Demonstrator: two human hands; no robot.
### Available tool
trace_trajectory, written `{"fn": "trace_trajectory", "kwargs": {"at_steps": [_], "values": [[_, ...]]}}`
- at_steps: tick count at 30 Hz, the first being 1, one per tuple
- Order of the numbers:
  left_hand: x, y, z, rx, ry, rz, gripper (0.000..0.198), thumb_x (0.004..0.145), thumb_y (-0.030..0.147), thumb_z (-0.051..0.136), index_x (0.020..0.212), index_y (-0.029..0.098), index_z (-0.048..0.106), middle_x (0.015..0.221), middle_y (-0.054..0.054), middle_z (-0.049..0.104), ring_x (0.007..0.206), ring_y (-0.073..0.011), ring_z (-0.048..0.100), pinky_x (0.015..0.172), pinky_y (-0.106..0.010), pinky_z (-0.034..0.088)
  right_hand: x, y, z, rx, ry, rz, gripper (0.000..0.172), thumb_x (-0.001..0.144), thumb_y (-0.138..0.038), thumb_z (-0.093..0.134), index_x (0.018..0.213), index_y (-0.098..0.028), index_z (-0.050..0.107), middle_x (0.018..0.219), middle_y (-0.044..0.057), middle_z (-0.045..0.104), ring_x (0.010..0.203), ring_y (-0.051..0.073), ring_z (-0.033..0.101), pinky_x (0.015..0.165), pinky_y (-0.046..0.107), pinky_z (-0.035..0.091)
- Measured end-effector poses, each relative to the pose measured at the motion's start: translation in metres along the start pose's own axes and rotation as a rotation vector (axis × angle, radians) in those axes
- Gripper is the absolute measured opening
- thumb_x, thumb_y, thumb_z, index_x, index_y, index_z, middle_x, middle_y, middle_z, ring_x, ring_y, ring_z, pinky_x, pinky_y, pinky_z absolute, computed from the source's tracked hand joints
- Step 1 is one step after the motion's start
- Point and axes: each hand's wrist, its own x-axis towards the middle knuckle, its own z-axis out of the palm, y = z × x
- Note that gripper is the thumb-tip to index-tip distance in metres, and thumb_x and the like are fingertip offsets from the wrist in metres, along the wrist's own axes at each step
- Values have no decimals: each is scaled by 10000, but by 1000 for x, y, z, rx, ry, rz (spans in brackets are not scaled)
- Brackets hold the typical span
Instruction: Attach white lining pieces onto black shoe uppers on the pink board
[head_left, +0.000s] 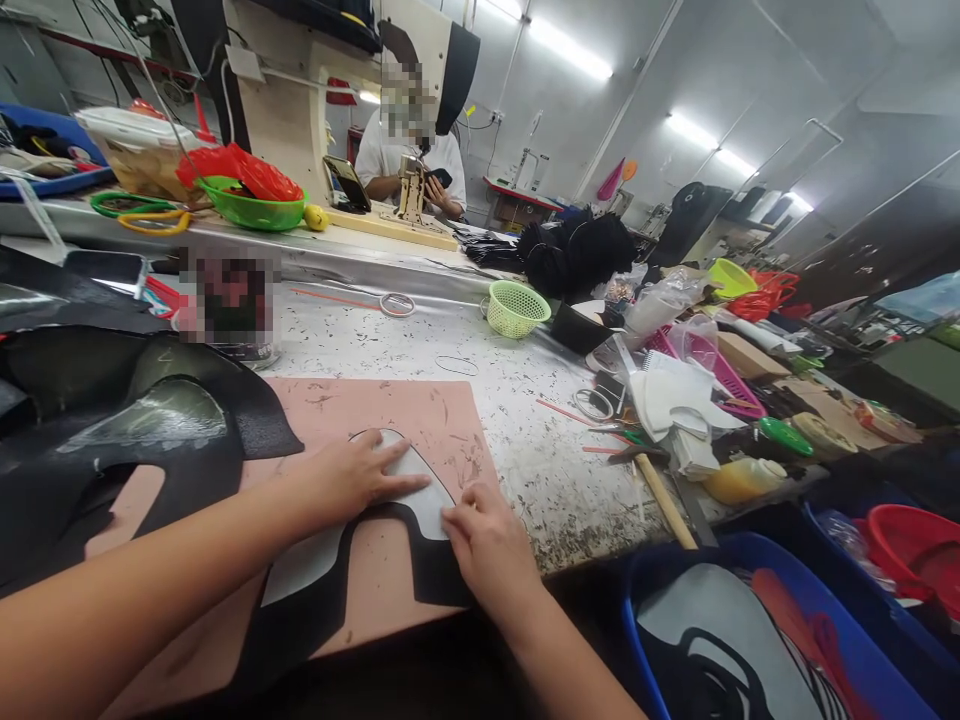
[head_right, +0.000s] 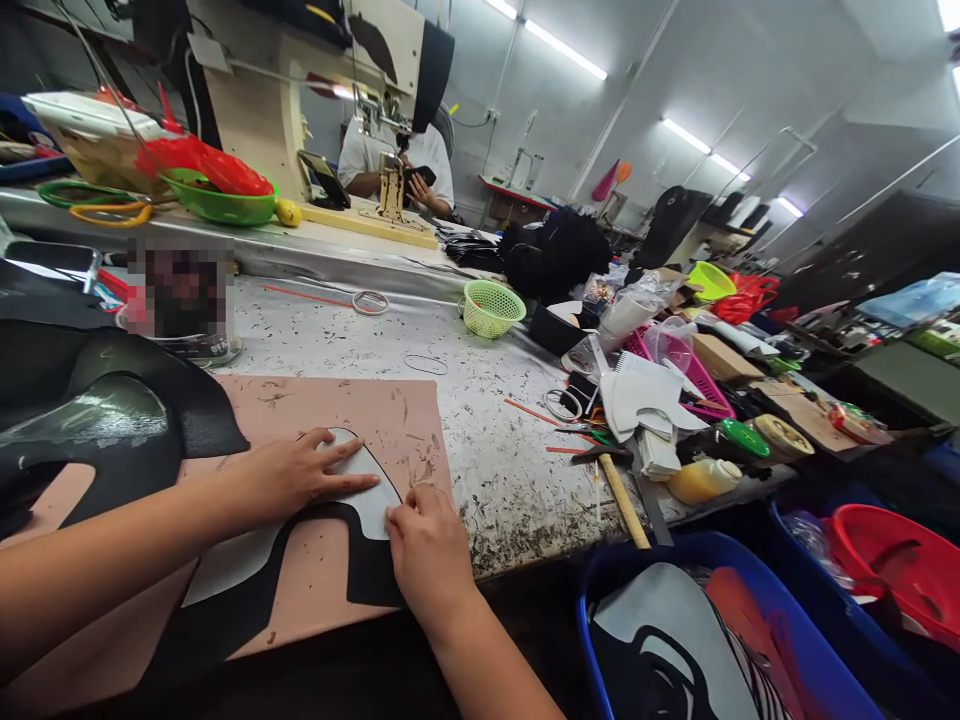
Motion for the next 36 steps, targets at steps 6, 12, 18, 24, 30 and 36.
{"fn": "trace_trajectory", "kwargs": {"at_steps": [6, 12, 18, 24, 30, 36], "values": [[-6, -11, 9, -99, 55, 19, 547, 791, 76, 411, 1287, 305, 392, 1295, -65, 471, 1025, -251, 507, 708, -300, 464, -32, 17, -17, -194, -91, -351, 354, 845, -233, 477, 1199, -244, 491, 1232, 40, 539, 1066, 218, 470, 890, 395, 356], [-16, -20, 30, -221, 145, 19, 416, 882, 133, 306, 1273, 206, 427, 1303, -59, 470, 1163, -210, 430, 942, -321, 361, 16, 0, -35, -48, -266, -338, 141, 817, -246, 513, 860, -217, 644, 861, 55, 658, 876, 224, 553, 877, 451, 382], [-23, -23, 34, -330, 137, 49, 505, 880, 414, 365, 1306, 143, 372, 1328, -108, 430, 1247, -204, 340, 1044, -333, 207, 74, -21, 30, 591, 27, -223, 418, 754, -43, 338, 1111, -195, 493, 1138, 63, 565, 1062, 138, 513, 913, 309, 425], [-40, -25, 25, -365, 77, 112, 593, 828, 481, 435, 1344, 228, 291, 1396, -113, 316, 1292, -236, 256, 1061, -431, 95, 70, -20, 44, 335, -168, -376, 555, 757, -37, 303, 1294, -168, 349, 1365, 78, 382, 1248, 126, 336, 1047, 350, 272], [-81, -14, 15, -378, 45, 132, 758, 747, 598, 471, 1365, 231, 228, 1399, -137, 282, 1289, -297, 239, 1045, -493, 116, 66, -34, 33, -43, -328, -429, 544, 876, -331, 360, 1349, -79, 268, 1415, 142, 254, 1311, 205, 195, 1074, 392, 183], [-147, 35, -2, -421, 24, 120, 942, 665, 657, 514, 1388, 200, 120, 1407, -126, 258, 1288, -282, 246, 1047, -420, 208, 64, -37, 18, -35, -479, -392, 683, 785, -627, 375, 1360, -281, 249, 1470, 81, 87, 1327, 279, 62, 1056, 461, 144]]}}
